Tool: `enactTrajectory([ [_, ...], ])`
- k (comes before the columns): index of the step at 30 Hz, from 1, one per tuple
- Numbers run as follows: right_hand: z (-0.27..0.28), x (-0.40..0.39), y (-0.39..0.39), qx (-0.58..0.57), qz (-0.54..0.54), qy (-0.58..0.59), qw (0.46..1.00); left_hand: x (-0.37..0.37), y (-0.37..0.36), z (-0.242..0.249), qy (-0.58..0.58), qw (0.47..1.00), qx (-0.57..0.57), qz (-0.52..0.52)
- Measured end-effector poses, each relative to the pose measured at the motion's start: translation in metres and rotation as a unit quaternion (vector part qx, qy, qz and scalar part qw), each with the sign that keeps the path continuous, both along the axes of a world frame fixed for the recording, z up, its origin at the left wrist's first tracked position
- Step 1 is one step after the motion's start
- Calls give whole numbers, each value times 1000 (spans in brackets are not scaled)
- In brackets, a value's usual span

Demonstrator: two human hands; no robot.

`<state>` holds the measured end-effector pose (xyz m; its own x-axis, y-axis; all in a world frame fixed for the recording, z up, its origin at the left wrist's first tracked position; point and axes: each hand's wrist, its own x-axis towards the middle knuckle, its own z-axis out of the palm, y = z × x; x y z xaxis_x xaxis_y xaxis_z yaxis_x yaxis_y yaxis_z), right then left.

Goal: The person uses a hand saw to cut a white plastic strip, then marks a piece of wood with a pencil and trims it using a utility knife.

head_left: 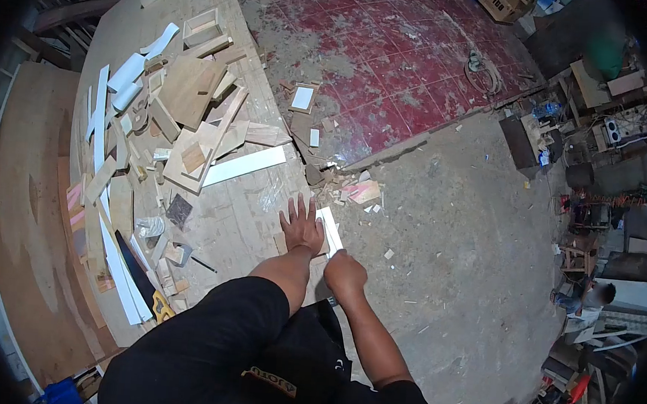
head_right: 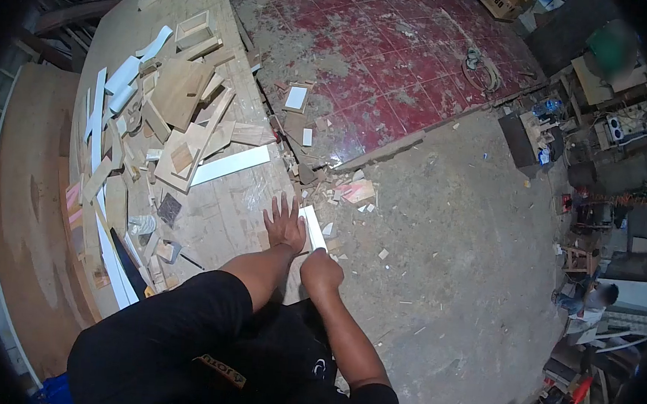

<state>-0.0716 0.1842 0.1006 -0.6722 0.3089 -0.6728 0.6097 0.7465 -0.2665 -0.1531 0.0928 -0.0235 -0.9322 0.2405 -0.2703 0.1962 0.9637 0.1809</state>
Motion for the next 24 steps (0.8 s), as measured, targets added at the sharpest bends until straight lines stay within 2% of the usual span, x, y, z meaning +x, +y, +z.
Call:
enactTrajectory([
  [4,-23,-36,-5,-15,55,19,998,-1,0,-3,-2,1000,-13,2],
  [7,-47,-41,-8,-10,23,51,998,-5,0,-3,-20,1000,-13,-1],
  [9,-54,-21,-8,-4,5,20,1000,-1,0,1,-4,1000,-19,-4],
  [12,-16,6,-3,-19,-34,1,999,-1,1,3,-17,1000,-17,-4],
  [15,-3,8,-2,-17,-13,-13,1000,0,0,4,0,1000,-4,-5],
  [20,-52,-30,-14,-15,-37,16,999,-2,1,-1,-7,1000,-24,0],
  [23,-56,-29,-16,-23,-85,22,996,-2,2,3,-15,999,-30,-9],
  [24,-51,-22,-11,-21,-68,15,997,0,3,4,-7,999,-35,-7],
])
